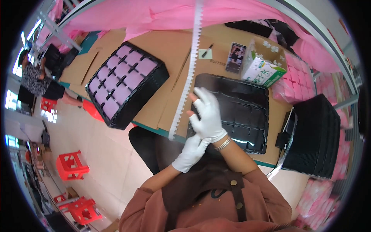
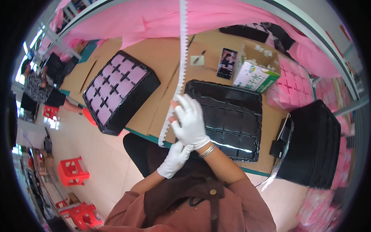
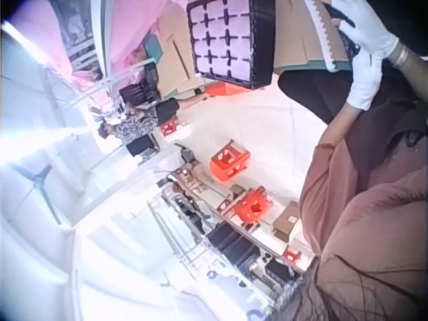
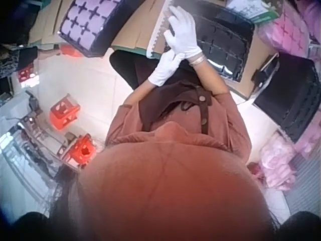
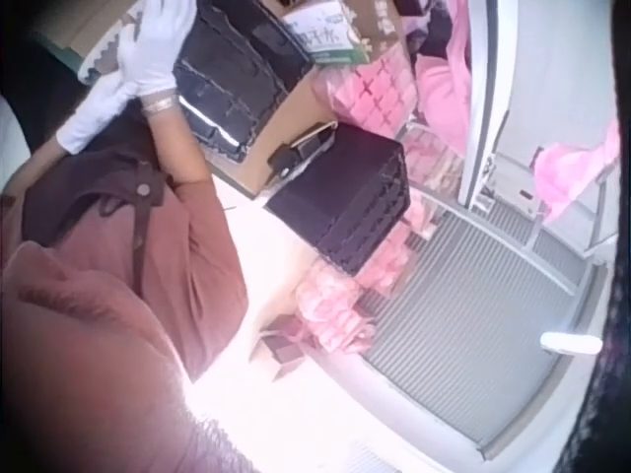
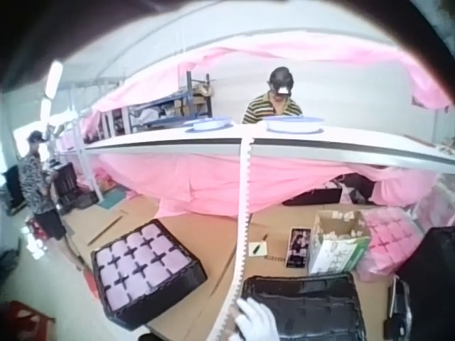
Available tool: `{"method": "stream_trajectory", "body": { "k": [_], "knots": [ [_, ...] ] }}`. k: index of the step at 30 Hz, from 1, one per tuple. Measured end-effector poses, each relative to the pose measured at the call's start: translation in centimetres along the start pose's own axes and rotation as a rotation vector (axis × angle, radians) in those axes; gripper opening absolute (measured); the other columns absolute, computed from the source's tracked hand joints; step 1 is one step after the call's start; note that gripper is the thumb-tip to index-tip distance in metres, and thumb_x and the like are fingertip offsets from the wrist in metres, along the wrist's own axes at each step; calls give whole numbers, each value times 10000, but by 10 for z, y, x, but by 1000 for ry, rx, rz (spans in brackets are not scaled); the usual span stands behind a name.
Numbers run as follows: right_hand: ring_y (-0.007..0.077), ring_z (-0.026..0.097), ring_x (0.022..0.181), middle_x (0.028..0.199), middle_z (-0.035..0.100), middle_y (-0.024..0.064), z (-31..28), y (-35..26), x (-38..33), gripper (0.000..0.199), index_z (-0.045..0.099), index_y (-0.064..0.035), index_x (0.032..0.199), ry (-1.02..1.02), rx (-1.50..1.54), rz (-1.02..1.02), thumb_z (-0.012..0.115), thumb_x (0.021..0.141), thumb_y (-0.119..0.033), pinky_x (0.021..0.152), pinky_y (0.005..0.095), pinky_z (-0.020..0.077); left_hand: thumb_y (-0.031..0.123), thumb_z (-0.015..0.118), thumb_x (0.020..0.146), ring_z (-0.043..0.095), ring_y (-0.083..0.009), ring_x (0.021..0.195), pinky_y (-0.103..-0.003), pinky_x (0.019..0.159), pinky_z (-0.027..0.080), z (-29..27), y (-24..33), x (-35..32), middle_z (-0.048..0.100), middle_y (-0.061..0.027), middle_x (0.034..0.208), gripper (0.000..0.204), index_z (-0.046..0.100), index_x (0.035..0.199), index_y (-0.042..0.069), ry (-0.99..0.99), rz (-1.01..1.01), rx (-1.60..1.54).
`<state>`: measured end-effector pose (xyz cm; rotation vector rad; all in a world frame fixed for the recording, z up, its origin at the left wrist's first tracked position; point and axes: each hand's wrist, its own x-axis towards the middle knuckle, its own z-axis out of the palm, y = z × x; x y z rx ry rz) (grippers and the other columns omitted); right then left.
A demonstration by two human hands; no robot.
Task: The person peels adhesive tabs from a strip and sticks them onto black plastic trays, fits pink foam inserts into the trays by hand, and stacks the assembled trays.
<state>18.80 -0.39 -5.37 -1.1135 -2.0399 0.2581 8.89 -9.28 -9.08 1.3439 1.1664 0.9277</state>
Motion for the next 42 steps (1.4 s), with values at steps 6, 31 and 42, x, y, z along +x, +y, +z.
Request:
{"method": "stream_trajectory", "body": {
  "k": [6,31,42],
  "knots": [
    [360,339,1333,1431,359,213,9,-2,-22,684,294,-46,1446,-200,550,188,573,884,-320,1110,402,249,211,534,941,595,-364,631,-385,567,480,-4,-4,-23,593,-156,699,183,603,906,44,-308,301,323],
    [127,515,1085,1127,602,67,63,18,-52,552,580,-2,1185,-573,1340,566,537,928,-488,952,283,384,176,608,913,546,-82,850,-217,737,436,-101,28,17,552,8,920,177,553,1038,64,395,-141,-850],
    [77,556,789,848,606,-21,57,1,-47,209,603,-36,956,-470,1418,879,681,861,-205,733,232,440,172,623,911,469,-32,620,-188,530,347,-89,3,17,543,36,776,133,565,979,73,404,-143,-650]
  ]
}}
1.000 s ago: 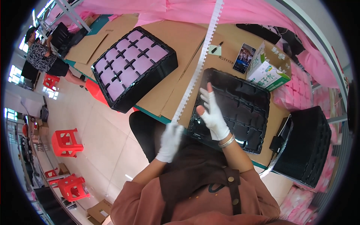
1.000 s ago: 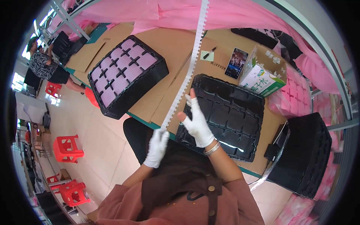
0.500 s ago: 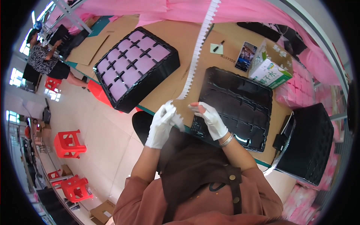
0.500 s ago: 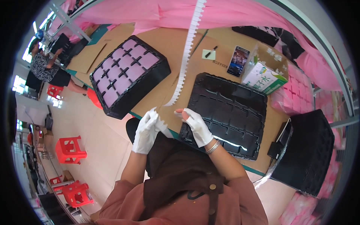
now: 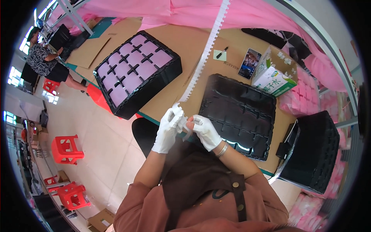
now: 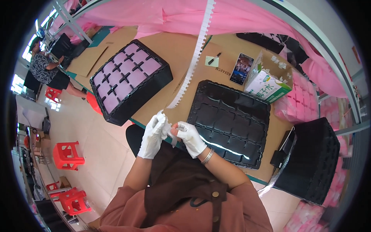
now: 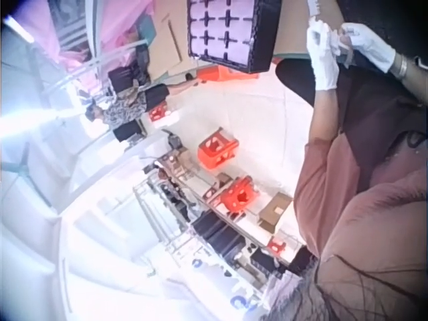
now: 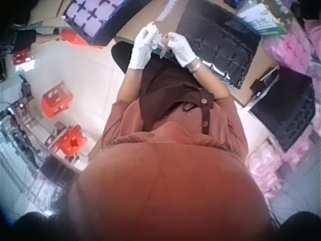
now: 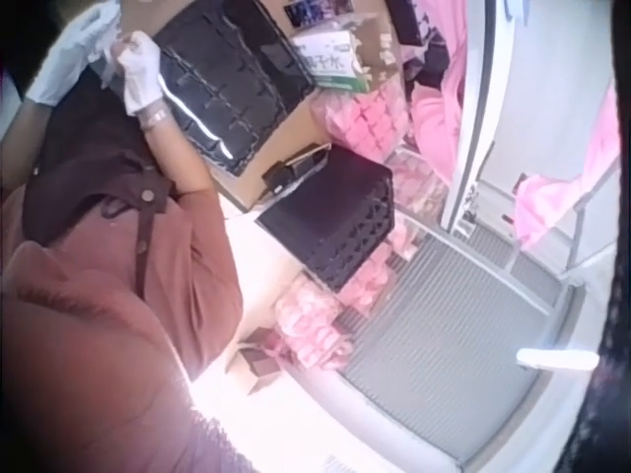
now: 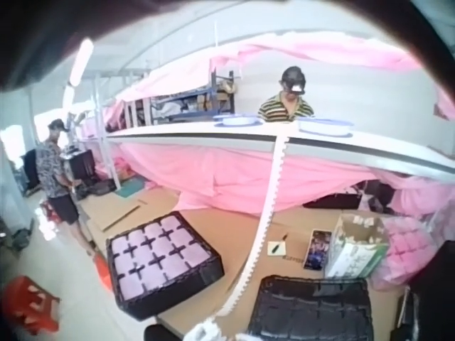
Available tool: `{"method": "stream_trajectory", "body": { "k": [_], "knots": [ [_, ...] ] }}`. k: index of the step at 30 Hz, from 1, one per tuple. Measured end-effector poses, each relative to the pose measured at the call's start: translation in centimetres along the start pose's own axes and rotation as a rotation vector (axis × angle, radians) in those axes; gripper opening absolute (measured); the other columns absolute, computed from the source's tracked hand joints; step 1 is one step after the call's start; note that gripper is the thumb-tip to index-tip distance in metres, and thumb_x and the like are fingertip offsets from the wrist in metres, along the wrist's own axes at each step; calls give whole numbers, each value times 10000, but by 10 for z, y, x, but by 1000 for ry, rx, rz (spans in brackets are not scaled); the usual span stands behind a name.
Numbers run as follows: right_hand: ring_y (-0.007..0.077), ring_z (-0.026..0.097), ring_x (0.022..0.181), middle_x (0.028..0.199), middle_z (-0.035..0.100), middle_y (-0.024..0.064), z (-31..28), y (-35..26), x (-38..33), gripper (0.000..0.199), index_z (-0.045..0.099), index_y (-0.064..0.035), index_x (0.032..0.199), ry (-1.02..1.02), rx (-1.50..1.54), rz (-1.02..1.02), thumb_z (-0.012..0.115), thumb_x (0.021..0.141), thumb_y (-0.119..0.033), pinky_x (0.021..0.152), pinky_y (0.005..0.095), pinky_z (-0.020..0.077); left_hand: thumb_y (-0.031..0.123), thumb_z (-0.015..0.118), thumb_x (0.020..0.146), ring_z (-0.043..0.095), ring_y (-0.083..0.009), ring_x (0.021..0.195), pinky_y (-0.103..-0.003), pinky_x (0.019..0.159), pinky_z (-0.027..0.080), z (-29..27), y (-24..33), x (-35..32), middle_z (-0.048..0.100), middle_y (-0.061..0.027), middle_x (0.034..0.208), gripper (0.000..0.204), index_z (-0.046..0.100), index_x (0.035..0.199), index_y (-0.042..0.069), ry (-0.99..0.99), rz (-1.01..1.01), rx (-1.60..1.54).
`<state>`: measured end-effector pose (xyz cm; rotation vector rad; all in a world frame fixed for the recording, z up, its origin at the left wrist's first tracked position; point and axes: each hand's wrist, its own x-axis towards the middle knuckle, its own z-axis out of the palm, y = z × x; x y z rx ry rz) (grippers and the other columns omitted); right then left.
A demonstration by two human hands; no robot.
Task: The person peels adhesive tabs from a strip and sticks them onto black plastic trays, fits pink foam inserts into the trays by hand, and stacks the assembled trays.
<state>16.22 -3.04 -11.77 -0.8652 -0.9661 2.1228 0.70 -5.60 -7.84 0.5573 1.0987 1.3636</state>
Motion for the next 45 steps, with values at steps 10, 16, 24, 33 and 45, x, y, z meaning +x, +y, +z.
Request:
{"method": "stream_trajectory", "body": {
  "k": [10,16,24,33,45],
  "knots": [
    [222,566,890,947,610,74,9,-14,-25,107,631,-8,774,234,-702,-585,700,695,-26,785,305,454,187,621,915,461,-37,557,-174,482,338,-20,-27,17,578,-8,800,155,582,999,62,104,-65,0],
    [299,517,947,1011,586,73,-49,-17,-40,43,640,-70,727,385,-1574,-220,672,699,-64,777,386,435,195,631,911,454,-32,555,-166,483,329,-20,-28,14,576,-10,795,166,580,991,60,148,-44,54],
    [322,635,844,960,557,127,-61,-10,-24,176,577,-22,928,538,-1450,-224,582,764,42,663,405,498,188,629,904,519,-52,638,-186,540,376,-21,-48,12,594,-10,821,218,598,1034,16,64,-25,103],
    [336,582,914,1029,545,128,-54,2,-40,206,603,-35,1003,459,-1484,-325,610,817,-124,747,416,488,236,592,920,557,-121,889,-275,821,434,-18,-80,-6,616,-60,974,291,607,1066,-16,-121,-107,316],
    [354,574,925,1041,538,146,-61,2,-39,241,601,-2,1022,524,-1434,-315,613,826,-142,782,421,475,232,568,940,560,-133,899,-274,833,445,-14,-75,1,630,-69,994,270,624,1043,-11,-177,-91,345]
  ]
}}
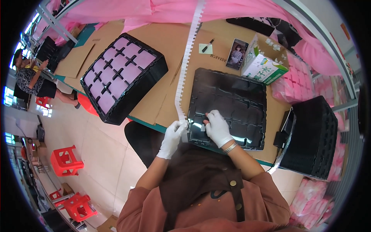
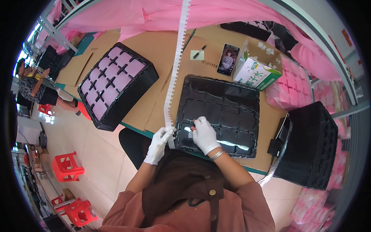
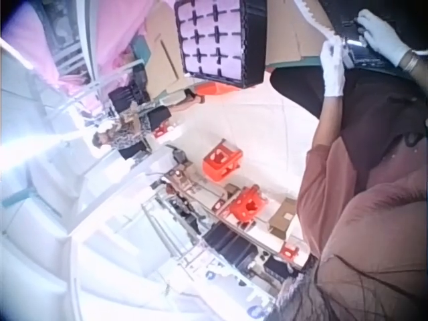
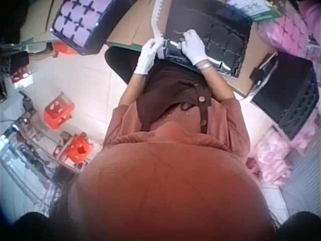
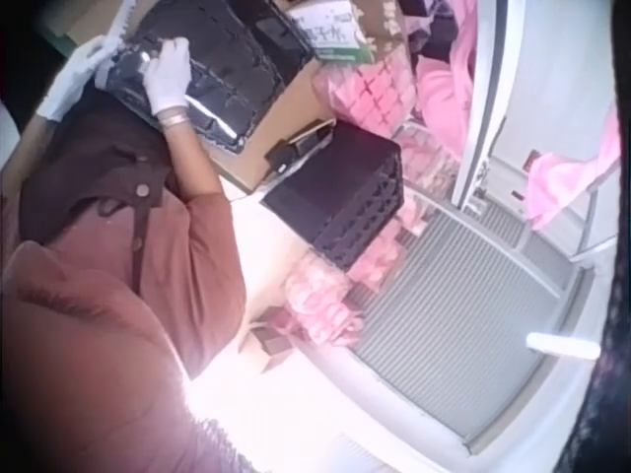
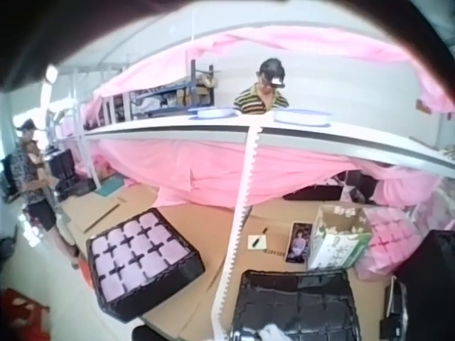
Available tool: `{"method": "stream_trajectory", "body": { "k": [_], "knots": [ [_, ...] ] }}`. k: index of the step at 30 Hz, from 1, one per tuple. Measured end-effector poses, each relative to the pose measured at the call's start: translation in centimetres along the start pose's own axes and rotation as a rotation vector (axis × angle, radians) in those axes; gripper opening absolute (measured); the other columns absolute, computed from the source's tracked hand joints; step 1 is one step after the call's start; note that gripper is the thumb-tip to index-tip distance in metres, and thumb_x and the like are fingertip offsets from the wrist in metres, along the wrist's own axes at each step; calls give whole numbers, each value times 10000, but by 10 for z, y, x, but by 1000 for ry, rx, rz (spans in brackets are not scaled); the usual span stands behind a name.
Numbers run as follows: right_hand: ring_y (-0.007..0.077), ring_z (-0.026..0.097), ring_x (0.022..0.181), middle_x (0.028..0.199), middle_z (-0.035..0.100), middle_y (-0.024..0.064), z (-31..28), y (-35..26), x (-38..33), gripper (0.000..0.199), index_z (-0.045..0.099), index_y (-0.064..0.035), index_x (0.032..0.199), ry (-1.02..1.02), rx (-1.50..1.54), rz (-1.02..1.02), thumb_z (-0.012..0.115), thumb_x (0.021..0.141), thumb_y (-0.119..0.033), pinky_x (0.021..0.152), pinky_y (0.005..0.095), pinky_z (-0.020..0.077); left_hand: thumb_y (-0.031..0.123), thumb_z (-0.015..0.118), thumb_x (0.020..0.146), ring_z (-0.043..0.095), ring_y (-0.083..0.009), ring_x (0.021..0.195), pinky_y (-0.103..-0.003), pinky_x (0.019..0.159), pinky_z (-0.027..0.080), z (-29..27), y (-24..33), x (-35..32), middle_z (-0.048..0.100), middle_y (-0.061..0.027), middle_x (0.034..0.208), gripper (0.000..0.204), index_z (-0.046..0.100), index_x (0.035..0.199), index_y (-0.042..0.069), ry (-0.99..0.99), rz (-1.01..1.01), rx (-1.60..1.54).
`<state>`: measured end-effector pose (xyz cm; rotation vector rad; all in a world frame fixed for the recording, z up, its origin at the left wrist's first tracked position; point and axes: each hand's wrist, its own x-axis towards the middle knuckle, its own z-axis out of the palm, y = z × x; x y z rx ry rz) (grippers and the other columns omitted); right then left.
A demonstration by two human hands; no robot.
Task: The person peels adhesive tabs from a strip and sticks them onto black plastic trays, fits pink foam inserts into the trays by hand, and stacks the assembled trays.
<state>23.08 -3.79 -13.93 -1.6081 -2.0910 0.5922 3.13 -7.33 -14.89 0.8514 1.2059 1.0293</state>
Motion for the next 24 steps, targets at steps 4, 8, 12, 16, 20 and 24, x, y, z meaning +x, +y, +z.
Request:
{"method": "stream_trajectory", "body": {
  "k": [4,8,12,16,20,24],
  "knots": [
    [357,567,953,1083,512,156,8,-5,-6,301,576,9,1079,18,-22,25,615,829,-153,797,413,478,245,574,936,558,-131,901,-271,839,436,-3,-2,2,627,-61,981,280,623,1049,-6,3,-39,-3],
    [353,591,887,1072,536,152,-7,-8,8,286,610,-11,1073,89,193,37,609,830,-162,767,418,489,208,590,929,560,-123,895,-265,829,438,-1,8,-1,611,-37,970,257,603,1086,5,145,24,-164],
    [162,600,810,959,582,61,-8,-29,18,298,616,-8,1067,-173,892,156,674,838,-190,714,285,469,142,578,937,546,-92,854,-248,812,432,10,37,-1,589,-8,945,129,595,1019,44,118,54,-457],
    [66,564,825,886,629,3,7,-52,15,214,632,-6,998,-257,1346,257,686,851,-151,762,215,446,138,587,936,476,-27,726,-183,624,365,20,40,-3,561,27,840,88,601,935,51,172,136,-335],
    [64,579,826,887,641,-1,13,-49,8,163,634,-13,952,-276,1411,315,686,834,-112,768,208,447,122,587,933,477,-27,720,-182,608,368,30,33,-9,560,24,841,72,595,926,50,252,148,-382],
    [55,578,825,890,643,-10,13,-37,0,130,634,-15,898,-342,1487,396,673,845,-126,766,214,441,135,568,941,485,-29,703,-176,583,373,32,36,-10,566,19,843,128,595,1027,45,205,107,-351]
  ]
}}
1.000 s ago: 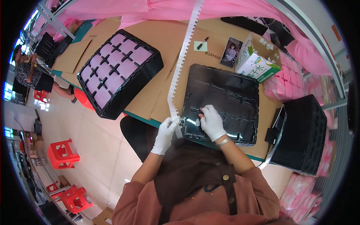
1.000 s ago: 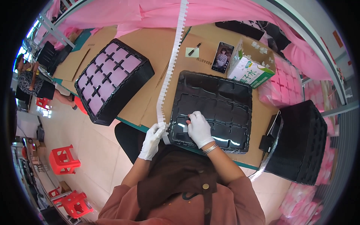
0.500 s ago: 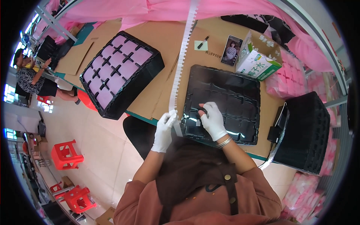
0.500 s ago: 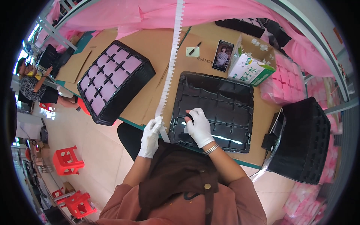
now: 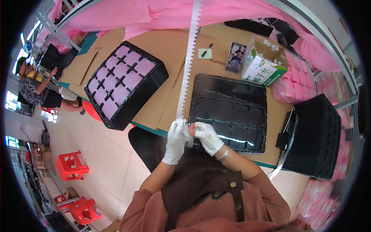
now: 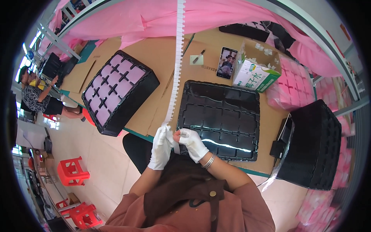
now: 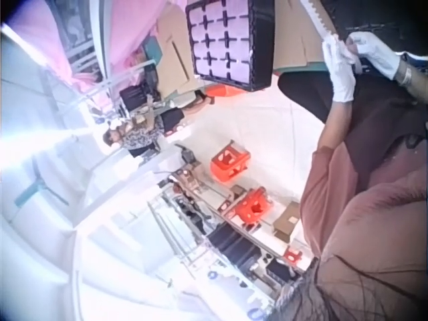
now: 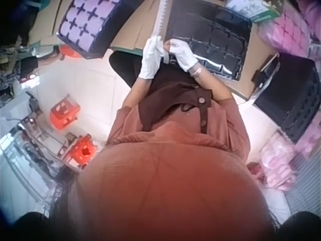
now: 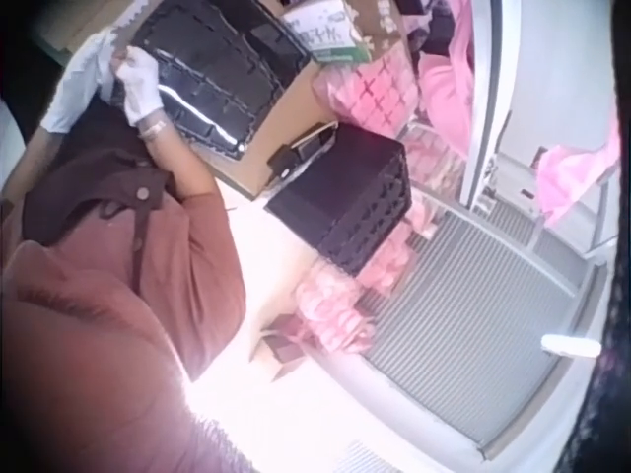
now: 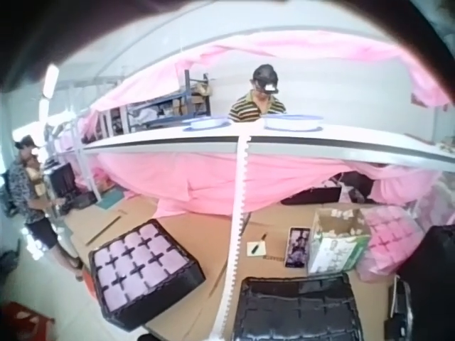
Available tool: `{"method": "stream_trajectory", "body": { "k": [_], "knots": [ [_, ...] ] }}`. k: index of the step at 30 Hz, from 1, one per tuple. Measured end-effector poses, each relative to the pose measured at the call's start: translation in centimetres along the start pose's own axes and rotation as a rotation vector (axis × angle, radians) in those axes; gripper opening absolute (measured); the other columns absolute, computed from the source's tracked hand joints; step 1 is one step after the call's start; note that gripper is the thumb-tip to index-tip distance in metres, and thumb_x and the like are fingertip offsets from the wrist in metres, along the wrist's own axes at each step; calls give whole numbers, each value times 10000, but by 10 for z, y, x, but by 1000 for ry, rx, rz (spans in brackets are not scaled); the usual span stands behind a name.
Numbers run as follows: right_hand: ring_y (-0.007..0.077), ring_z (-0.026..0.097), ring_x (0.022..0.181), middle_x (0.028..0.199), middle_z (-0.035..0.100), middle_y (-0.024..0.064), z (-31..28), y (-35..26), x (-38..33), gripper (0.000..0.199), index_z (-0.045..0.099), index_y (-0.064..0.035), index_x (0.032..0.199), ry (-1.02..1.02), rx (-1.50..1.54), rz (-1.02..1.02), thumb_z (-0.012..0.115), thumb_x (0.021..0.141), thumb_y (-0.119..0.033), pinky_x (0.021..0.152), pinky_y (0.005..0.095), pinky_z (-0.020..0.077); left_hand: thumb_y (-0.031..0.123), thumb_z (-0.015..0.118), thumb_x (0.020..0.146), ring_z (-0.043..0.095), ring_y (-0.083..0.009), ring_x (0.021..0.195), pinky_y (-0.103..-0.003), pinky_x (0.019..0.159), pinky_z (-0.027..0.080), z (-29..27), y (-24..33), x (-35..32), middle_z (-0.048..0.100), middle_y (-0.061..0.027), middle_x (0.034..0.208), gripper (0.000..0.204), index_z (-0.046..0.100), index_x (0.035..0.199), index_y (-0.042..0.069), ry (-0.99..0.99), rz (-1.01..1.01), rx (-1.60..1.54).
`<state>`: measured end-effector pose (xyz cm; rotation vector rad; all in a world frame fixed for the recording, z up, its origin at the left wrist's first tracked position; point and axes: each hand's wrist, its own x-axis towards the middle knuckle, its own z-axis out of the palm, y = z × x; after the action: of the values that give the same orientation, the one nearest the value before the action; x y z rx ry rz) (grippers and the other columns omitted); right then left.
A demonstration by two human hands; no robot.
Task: The person peels adhesive tabs from a strip and sticks them onto black plastic trays, fits pink foam inserts into the trays by hand, and stacks the assembled trays.
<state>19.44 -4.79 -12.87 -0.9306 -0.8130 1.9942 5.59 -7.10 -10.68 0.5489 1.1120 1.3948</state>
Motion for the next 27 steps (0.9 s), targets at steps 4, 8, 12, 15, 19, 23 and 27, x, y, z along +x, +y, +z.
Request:
{"method": "stream_trajectory", "body": {
  "k": [4,8,12,15,19,23,27],
  "knots": [
    [102,578,799,849,628,7,-1,-4,-11,85,638,-33,842,-20,-102,-21,685,802,-91,743,250,437,210,586,936,464,-35,618,-180,494,327,-7,6,7,547,36,813,157,588,1024,80,-67,-173,26],
    [270,539,776,811,563,68,24,-17,-25,131,588,-50,731,164,-874,-816,709,685,-67,733,368,431,201,591,935,471,-39,607,-180,487,335,6,10,13,555,19,828,182,576,1045,58,19,-142,-40],
    [250,554,789,839,567,82,-8,-59,-16,92,603,-45,760,362,-793,-750,675,703,-54,733,356,457,189,590,937,464,-24,596,-168,479,327,-12,9,20,567,5,847,196,565,1074,51,45,-61,-59],
    [259,574,755,793,562,110,-103,-118,0,41,598,-24,768,619,-1060,-867,616,731,-23,706,368,483,194,588,940,456,-17,586,-159,470,308,-19,11,19,572,5,835,208,574,1093,55,81,-48,19],
    [327,600,852,855,609,159,-231,-160,14,50,664,-50,718,995,-1426,-309,644,704,-7,785,384,495,198,594,937,462,-19,594,-160,474,315,-15,10,21,578,8,832,192,585,1071,60,60,-44,22],
    [343,599,865,921,561,158,-269,-150,24,157,631,-40,700,901,-1558,-245,769,628,-15,782,400,510,238,613,926,493,-30,627,-167,487,335,-1,7,17,588,8,847,215,603,1050,62,69,-18,90],
    [356,611,877,1010,547,170,-279,-150,35,212,597,-37,812,908,-1199,-99,765,682,-52,793,410,507,265,624,919,509,-38,649,-176,500,337,-1,5,16,589,12,854,228,613,1038,71,29,-28,122]
  ]
}}
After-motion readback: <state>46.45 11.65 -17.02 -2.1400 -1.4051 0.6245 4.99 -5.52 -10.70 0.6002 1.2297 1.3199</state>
